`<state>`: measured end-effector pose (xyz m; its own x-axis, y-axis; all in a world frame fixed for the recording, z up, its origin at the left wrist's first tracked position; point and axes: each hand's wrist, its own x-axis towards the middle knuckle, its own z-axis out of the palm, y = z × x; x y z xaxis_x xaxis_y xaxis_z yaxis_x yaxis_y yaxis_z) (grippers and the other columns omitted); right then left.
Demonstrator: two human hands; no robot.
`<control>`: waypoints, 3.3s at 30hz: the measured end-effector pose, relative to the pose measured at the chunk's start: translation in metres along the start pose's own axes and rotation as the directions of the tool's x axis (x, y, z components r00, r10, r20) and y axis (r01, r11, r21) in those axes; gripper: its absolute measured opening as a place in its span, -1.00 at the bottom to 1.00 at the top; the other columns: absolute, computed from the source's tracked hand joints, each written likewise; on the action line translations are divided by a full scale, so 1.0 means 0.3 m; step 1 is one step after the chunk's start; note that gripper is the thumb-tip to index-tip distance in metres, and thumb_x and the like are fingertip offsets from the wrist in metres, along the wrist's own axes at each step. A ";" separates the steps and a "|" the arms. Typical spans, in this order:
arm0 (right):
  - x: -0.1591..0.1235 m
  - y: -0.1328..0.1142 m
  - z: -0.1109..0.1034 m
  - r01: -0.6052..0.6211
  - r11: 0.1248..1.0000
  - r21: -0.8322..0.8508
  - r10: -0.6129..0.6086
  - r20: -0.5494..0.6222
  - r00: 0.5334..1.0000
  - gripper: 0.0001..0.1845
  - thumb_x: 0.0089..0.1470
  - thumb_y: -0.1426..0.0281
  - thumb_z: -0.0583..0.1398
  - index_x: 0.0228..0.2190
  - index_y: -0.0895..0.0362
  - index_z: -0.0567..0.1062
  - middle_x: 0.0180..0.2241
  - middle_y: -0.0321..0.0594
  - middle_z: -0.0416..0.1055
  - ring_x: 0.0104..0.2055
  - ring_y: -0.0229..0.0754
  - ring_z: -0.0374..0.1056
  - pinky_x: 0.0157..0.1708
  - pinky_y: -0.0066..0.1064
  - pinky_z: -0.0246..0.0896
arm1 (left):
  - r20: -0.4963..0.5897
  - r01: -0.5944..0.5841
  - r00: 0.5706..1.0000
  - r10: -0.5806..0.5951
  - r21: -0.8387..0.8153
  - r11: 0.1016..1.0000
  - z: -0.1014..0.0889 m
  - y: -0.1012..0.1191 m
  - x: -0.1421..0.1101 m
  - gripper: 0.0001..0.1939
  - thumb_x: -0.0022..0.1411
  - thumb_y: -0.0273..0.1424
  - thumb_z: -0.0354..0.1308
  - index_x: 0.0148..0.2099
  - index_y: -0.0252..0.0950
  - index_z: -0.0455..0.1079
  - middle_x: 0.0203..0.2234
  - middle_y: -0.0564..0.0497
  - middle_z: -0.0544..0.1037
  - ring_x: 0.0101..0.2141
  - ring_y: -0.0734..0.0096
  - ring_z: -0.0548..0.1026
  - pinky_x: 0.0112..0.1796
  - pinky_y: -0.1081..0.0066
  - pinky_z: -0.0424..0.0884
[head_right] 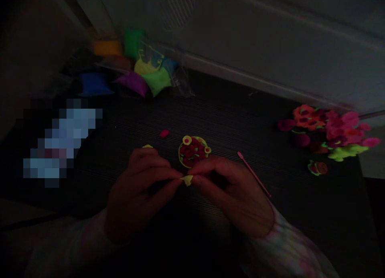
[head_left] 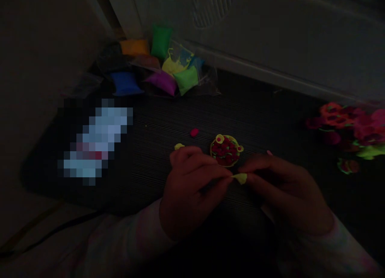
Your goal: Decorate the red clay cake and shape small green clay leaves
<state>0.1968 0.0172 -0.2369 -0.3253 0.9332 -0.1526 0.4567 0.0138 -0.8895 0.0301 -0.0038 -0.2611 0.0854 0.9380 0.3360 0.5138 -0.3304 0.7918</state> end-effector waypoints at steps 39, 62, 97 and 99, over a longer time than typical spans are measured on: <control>0.044 0.089 -0.011 0.043 0.969 -0.245 -0.112 -0.272 0.956 -0.94 -0.04 0.46 0.10 -0.43 0.10 0.36 -0.33 -0.23 0.36 -0.25 -0.23 0.29 -0.27 -0.39 0.20 | 0.307 -0.202 0.951 0.041 0.516 0.832 0.056 -0.039 0.106 -0.82 0.07 -0.39 0.07 -0.24 -0.09 0.40 -0.34 0.03 0.41 -0.27 0.27 0.28 -0.29 0.23 0.14; 0.054 0.091 0.007 0.013 0.978 -0.207 -0.078 -0.307 0.948 -0.95 -0.07 0.45 0.11 -0.46 0.08 0.37 -0.35 -0.23 0.37 -0.26 -0.19 0.30 -0.27 -0.34 0.20 | 0.247 -0.106 0.969 -0.027 0.508 0.855 0.057 -0.046 0.112 -0.77 0.05 -0.36 0.07 -0.18 -0.13 0.35 -0.24 -0.01 0.39 -0.19 0.18 0.29 -0.20 0.14 0.16; 0.044 0.097 0.004 -0.098 0.992 -0.082 0.072 -0.274 0.959 -0.93 -0.04 0.35 0.11 -0.42 0.04 0.38 -0.22 -0.28 0.38 -0.17 -0.17 0.31 -0.18 -0.26 0.15 | 0.272 0.064 0.945 -0.183 0.394 0.917 0.079 -0.047 0.116 -0.45 0.04 -0.34 0.08 0.09 -0.20 0.04 -0.25 0.00 0.44 -0.22 0.28 0.39 -0.14 0.17 0.21; 0.045 0.096 0.005 -0.098 0.990 -0.104 0.066 -0.275 0.959 -0.93 -0.04 0.35 0.11 -0.42 0.04 0.37 -0.22 -0.29 0.39 -0.17 -0.16 0.30 -0.18 -0.23 0.13 | 0.278 0.064 0.942 -0.186 0.396 0.916 0.076 -0.047 0.118 -0.46 0.04 -0.34 0.08 0.08 -0.20 0.03 -0.25 0.00 0.44 -0.23 0.29 0.39 -0.13 0.17 0.21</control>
<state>0.2044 0.0297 -0.2652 -0.0540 0.9948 -0.0864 0.5699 -0.0403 -0.8207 0.0455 0.0364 -0.2719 0.2227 0.9745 0.0273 0.8141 -0.2013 0.5447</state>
